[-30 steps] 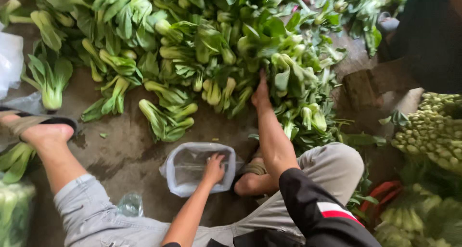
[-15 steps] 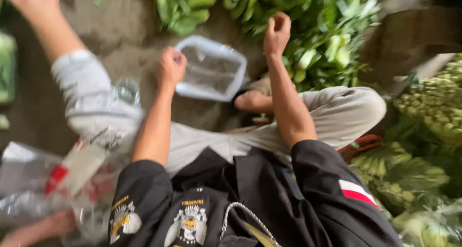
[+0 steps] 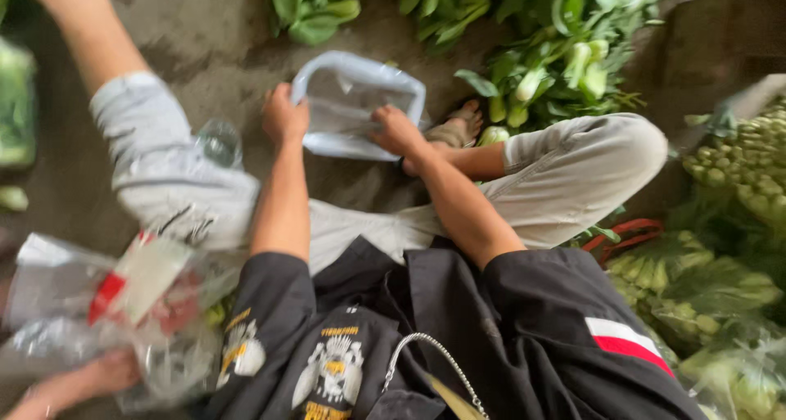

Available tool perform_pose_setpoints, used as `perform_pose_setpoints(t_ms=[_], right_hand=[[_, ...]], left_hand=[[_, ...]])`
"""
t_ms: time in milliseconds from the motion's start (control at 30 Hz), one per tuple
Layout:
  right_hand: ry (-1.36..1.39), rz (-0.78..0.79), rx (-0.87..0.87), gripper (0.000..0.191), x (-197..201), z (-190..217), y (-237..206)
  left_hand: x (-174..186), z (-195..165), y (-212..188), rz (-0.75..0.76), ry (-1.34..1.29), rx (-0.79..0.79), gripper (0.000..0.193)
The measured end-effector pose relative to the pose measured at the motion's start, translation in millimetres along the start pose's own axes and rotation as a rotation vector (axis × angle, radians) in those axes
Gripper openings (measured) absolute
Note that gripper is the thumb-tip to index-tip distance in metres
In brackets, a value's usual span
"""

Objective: The person sits on the floor of a produce market surrounded by piles of leafy green vegetables. They pick up individual bok choy heads, gather a few in one hand, and place them into a clear plastic bag on the floor, repeating the process to fill the bag.

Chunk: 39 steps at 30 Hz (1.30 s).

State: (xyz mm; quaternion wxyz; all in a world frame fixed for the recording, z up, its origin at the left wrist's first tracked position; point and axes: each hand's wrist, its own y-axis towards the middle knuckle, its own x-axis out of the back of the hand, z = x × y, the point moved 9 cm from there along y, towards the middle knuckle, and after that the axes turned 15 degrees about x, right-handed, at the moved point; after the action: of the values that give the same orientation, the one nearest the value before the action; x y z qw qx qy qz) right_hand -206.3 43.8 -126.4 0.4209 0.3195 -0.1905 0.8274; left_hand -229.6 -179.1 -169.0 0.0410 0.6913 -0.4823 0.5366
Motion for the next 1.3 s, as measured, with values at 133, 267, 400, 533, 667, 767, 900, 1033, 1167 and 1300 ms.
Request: perform_pose_setpoints(t_ms=[133,267,400,533,667,767,900,1033,1167,1300], right_hand=[[-0.234,0.118,-0.008,0.040,20.5,7.5,8.0],[-0.649,0.512,0.085,0.026,23.2,19.0,19.4],[-0.918,0.601,0.220,0.023,37.7,18.9,22.8],[-0.917,0.340,0.349,0.020,55.2,21.9,20.5],[-0.760,0.210,0.341,0.024,52.4,12.9,15.1],[-0.657,0.170,0.361,0.035,43.8,11.7,16.0],[-0.610,0.036,0.247,0.043,55.7,4.6,23.2],[-0.672,-0.028,0.138,0.040,66.2,-10.3,25.1],[-0.577,-0.206,0.192,0.058,89.2,-15.2,25.2],[-0.588,-0.054,0.073,0.056,80.0,-24.8,18.0]], left_hand=[[27.2,4.6,4.8,-0.106,-0.125,0.135,0.021],[48.3,15.5,11.6,-0.151,-0.129,0.306,0.023],[55.3,11.2,9.1,-0.180,-0.097,0.266,0.023],[51.8,-4.8,-4.5,-0.239,-0.024,0.127,0.036],[39.7,-29.6,-21.5,-0.196,-0.143,-0.111,0.059],[40.2,-61.8,-40.9,-0.254,-0.128,-0.397,0.052],[55.3,-111.4,-80.2,-0.087,-0.402,-0.599,0.022],[94.3,-165.1,-164.7,0.327,-0.723,-0.618,0.016],[172.5,-234.7,-275.4,0.873,-1.075,-0.740,0.012],[233.9,-283.5,-385.1,1.505,-0.831,-1.094,0.019]])
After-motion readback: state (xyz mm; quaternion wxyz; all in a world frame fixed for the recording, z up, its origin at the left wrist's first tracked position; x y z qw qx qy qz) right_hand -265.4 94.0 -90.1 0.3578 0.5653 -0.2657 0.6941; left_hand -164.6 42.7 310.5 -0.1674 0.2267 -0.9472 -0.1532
